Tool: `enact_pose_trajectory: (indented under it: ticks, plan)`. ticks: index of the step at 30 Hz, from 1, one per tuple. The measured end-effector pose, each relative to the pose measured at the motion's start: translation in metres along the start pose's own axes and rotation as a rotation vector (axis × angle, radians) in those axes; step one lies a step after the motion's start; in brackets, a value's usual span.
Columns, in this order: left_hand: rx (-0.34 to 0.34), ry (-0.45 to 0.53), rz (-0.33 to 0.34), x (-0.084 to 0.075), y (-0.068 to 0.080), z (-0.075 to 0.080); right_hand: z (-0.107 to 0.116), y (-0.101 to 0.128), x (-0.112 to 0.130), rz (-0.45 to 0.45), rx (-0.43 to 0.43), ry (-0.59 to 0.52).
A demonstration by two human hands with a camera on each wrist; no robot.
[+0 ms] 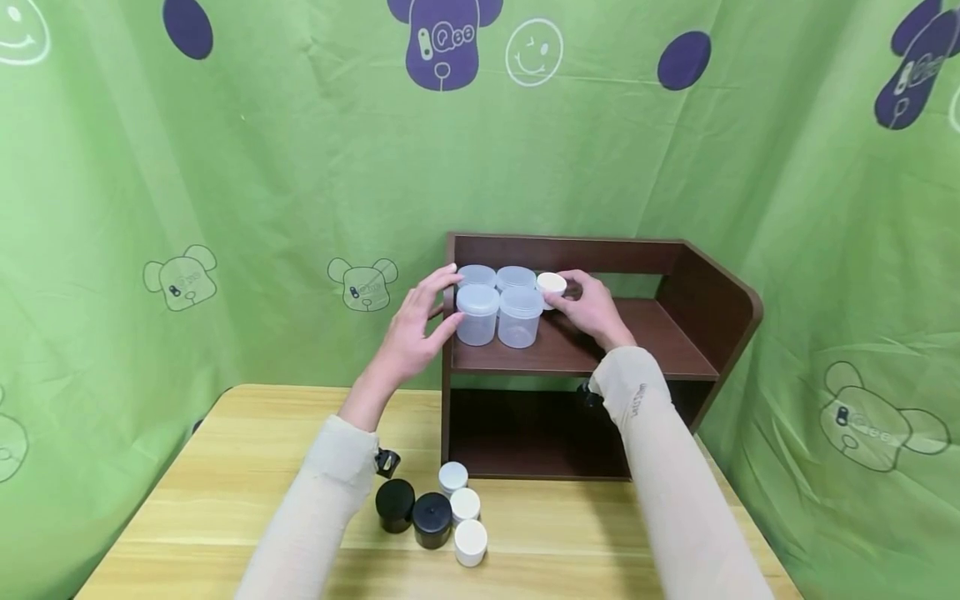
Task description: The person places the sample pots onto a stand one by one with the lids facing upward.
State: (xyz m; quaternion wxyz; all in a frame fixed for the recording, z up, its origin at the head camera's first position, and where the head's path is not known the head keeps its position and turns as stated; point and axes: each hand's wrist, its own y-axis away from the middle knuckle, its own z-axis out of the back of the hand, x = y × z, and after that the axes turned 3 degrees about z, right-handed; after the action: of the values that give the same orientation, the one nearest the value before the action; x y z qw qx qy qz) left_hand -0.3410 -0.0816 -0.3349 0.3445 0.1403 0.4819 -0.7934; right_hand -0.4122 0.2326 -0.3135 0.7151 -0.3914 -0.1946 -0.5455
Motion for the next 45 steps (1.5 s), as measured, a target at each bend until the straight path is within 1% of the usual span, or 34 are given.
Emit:
enact_pose_trajectory:
  ticks: [4, 10, 14, 20, 29, 35, 45]
  plan:
    - [-0.005, 0.0, -0.007, 0.0, -0.001, 0.0, -0.003, 0.0, -0.002, 0.003, 0.007, 0.012]
    - [-0.004, -0.005, -0.006, -0.001, -0.002, 0.0, -0.005, 0.001, -0.004, -0.003, 0.021, -0.017]
    - [-0.003, -0.001, -0.004, 0.0, -0.001, 0.0, -0.006, 0.003, -0.006, -0.003, 0.023, -0.013]
    - [-0.003, 0.008, -0.003, 0.0, 0.0, -0.001, -0.008, 0.005, -0.01, 0.005, 0.021, -0.021]
    - [-0.005, 0.01, -0.006, 0.0, 0.002, -0.004, -0.011, 0.007, -0.017, -0.006, 0.011, -0.034]
    - [-0.012, 0.008, -0.014, 0.001, 0.002, -0.003, -0.011, 0.008, -0.016, -0.004, 0.02, -0.046]
    - [-0.016, 0.011, -0.007, 0.0, 0.001, -0.002, -0.013, 0.006, -0.015, -0.004, 0.031, -0.066]
